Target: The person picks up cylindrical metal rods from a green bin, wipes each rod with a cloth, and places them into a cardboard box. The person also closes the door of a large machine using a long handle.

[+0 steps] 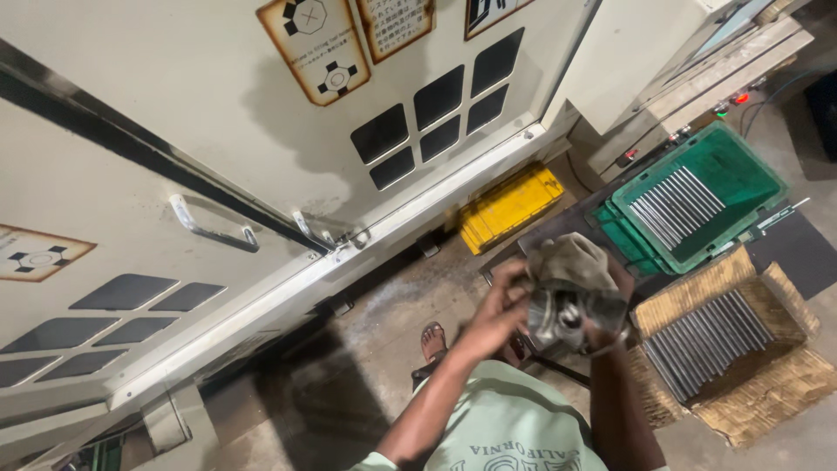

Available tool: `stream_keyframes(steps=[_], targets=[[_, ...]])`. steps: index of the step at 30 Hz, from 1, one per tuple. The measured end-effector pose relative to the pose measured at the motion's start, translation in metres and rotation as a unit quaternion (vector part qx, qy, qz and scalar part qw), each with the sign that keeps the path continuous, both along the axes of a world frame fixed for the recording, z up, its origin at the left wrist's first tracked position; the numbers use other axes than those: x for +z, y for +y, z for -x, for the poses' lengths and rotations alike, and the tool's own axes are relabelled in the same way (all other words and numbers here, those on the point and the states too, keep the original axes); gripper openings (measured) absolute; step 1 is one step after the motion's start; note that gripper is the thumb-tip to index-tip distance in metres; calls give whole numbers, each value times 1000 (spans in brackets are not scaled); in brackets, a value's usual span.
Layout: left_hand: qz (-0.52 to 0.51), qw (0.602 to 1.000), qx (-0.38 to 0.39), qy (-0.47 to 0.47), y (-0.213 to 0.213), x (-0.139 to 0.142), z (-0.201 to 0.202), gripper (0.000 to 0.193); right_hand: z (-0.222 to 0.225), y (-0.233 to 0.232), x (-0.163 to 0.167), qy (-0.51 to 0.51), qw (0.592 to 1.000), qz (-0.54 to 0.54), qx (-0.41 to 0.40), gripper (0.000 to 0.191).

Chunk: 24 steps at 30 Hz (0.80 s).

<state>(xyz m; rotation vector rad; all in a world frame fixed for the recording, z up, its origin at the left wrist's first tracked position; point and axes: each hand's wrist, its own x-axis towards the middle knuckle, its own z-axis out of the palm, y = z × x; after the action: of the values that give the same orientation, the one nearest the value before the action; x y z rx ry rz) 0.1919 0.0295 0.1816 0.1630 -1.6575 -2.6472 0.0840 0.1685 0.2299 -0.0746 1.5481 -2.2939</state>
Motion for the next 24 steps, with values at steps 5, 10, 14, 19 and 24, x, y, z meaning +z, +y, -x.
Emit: stream_keyframes(steps=[5,10,14,19,24], targets=[[-237,940,-42,-240,-24,7,1,59,-7,12,31,256,935,-227,99,78],[-464,881,4,-96,9,1,18,74,-24,-25,48,538,687,-464,152,75],[-526,798,228,187,64,-2,32,86,-51,-56,47,518,716,-436,170,92],[-460,866,190,55,24,-37,3,73,-71,-56,42,510,744,-335,271,97],[-398,876,271,-41,-57,-54,-5,33,-82,-29,37,410,762,-301,401,93]])
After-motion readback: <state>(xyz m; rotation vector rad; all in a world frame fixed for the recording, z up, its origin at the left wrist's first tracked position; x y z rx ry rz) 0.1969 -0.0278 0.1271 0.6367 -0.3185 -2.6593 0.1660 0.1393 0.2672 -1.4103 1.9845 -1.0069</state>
